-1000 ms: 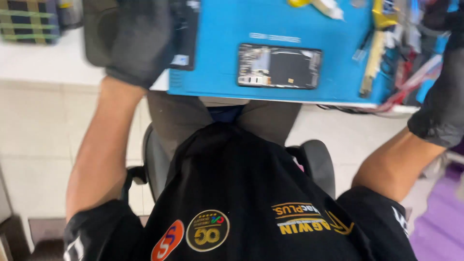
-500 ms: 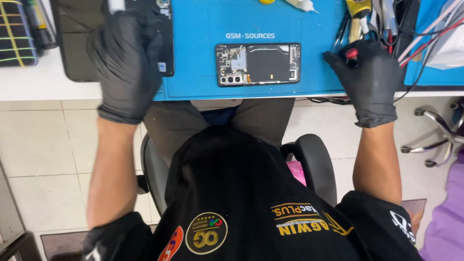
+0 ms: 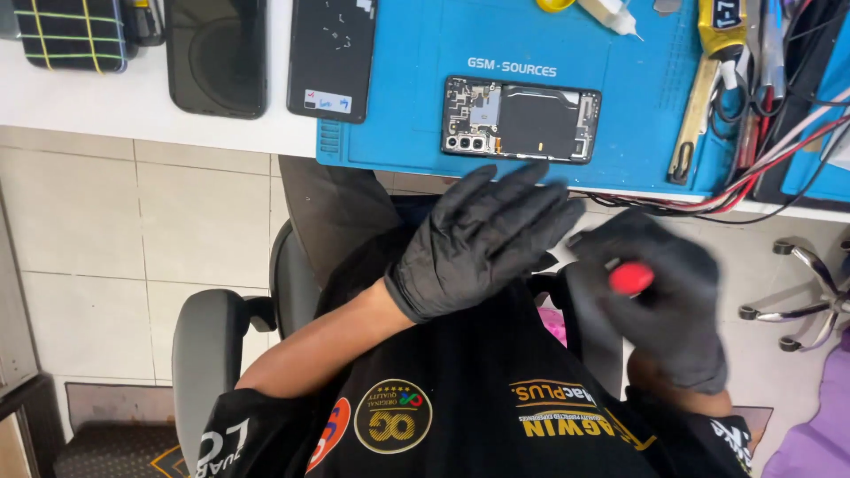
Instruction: The person uses a screwdriver to remove screws from the internal frame of a disassembled smartphone. They then use a metal prying tool to carefully lift and detach a metal shielding plate from the motherboard area. The person continues to pry and remove additional internal components from the device.
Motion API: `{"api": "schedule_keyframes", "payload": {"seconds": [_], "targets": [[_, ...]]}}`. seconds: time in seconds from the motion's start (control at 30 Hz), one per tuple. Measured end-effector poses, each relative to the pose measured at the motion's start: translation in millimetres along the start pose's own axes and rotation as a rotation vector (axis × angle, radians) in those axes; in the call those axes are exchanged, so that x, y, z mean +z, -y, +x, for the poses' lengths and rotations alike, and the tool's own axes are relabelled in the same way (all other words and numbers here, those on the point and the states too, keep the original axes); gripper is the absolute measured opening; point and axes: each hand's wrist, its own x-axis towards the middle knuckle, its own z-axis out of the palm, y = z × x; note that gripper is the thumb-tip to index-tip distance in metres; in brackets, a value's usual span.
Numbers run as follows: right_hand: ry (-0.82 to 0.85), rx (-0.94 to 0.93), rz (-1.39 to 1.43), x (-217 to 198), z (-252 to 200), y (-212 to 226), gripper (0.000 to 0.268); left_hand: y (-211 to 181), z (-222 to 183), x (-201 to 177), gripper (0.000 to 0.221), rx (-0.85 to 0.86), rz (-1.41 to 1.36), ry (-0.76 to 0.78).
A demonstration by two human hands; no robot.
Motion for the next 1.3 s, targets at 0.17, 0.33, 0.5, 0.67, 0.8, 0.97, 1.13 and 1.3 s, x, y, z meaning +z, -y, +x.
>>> {"api": "schedule_keyframes", "payload": {"seconds": [0.17, 0.33, 0.5, 0.67, 0.8, 0.97, 1.13, 1.3], "targets": [[0.097, 0.013, 0.148, 20.0, 11.2, -14.3, 0.012, 32.7, -45.2, 21.9, 0.049, -0.05, -0.101, -0.147], [-0.355, -0.089, 0.192, 24.8, 43.4, -33.8, 0.044, 93.3, -18.1, -18.9, 0.015, -0.259, -0.066, -0.262], [-0.439, -0.047, 0.119, 34.2, 48.3, -48.3, 0.039, 113.5, -4.8, -13.6, 0.019, -0.197, 0.189, -0.205], [-0.454, -0.044, 0.172, 54.2, 53.8, -79.6, 0.075, 122.5, -2.1, -7.2, 0.024, -0.191, 0.255, -0.132], [-0.378, -0.127, 0.311, 70.9, 73.9, -68.6, 0.056, 127.4, -1.0, -5.8, 0.027, -0.164, 0.23, -0.121], [-0.373, -0.152, 0.173, 83.1, 82.6, -80.4, 0.049, 132.2, 0.8, -4.7, 0.03, -0.138, 0.203, -0.11], [-0.348, -0.142, 0.261, 92.7, 89.4, -81.0, 0.048, 139.4, 5.8, -4.2, 0.031, -0.072, 0.173, -0.106], [-0.339, -0.148, 0.268, 94.5, 95.2, -73.8, 0.043, 141.6, 1.9, -1.2, 0.023, -0.086, 0.182, -0.095]]}}
